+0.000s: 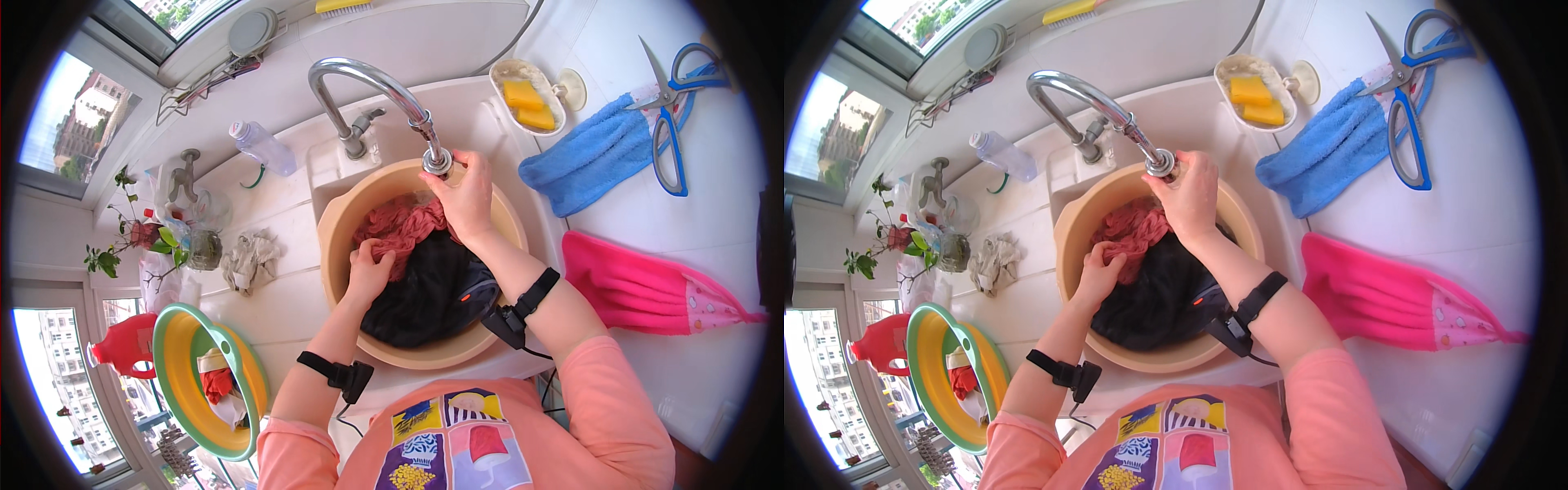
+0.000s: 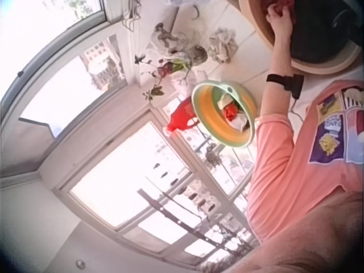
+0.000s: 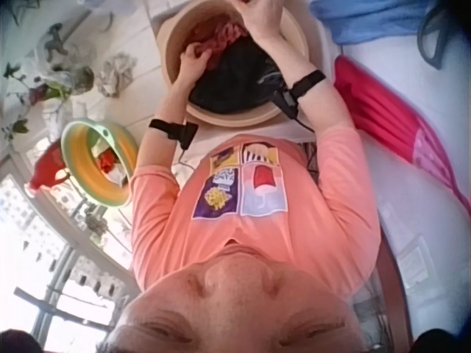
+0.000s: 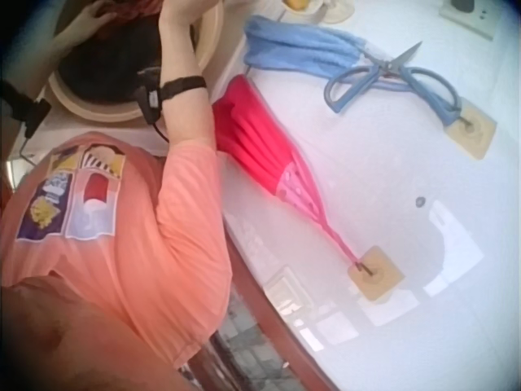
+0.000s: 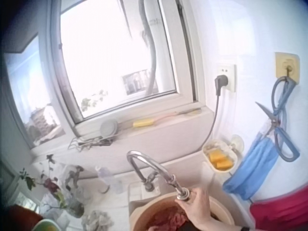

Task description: Wash several pieces of clothing by hand in a basin at a sink.

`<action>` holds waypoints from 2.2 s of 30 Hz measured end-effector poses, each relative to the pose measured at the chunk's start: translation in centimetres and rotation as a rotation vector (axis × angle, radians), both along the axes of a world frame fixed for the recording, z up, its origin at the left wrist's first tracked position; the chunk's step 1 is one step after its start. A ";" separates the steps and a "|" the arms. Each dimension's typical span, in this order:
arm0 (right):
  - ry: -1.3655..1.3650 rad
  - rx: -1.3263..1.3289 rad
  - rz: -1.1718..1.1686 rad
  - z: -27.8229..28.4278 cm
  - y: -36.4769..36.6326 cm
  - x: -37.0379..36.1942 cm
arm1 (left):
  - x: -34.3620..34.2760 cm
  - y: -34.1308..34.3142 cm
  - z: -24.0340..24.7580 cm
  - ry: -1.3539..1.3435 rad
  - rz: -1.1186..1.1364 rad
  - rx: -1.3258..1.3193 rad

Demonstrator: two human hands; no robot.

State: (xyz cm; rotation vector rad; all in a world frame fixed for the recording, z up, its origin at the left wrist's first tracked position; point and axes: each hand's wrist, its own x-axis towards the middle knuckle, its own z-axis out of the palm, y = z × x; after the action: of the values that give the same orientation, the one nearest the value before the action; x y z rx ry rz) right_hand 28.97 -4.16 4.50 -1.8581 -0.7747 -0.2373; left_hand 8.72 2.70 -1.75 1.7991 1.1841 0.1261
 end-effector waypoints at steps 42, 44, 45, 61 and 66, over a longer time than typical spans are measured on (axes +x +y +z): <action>0.983 0.278 0.705 -1.0 -3.4 0.1 | 10.6 -1.4 9.0 -0.365 0.003 0.462; 0.873 0.260 0.704 -1.9 -3.4 0.3 | 11.4 -1.7 8.1 -0.424 0.069 0.388; 0.764 0.233 0.702 -2.2 -3.6 0.5 | 11.6 -1.7 7.7 -0.421 0.059 0.387; 0.787 0.237 0.584 -3.6 -4.6 0.9 | 12.1 -0.7 5.3 -0.632 -0.015 0.359; 0.663 -0.043 0.405 -4.5 -4.2 0.6 | 12.8 0.5 5.1 -0.616 -0.140 0.231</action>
State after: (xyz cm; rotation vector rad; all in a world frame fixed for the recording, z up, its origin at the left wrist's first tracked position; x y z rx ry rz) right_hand 29.53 -8.39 0.00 -1.6219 -0.6607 0.6285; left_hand 21.51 3.16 3.33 1.8401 0.6191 0.7052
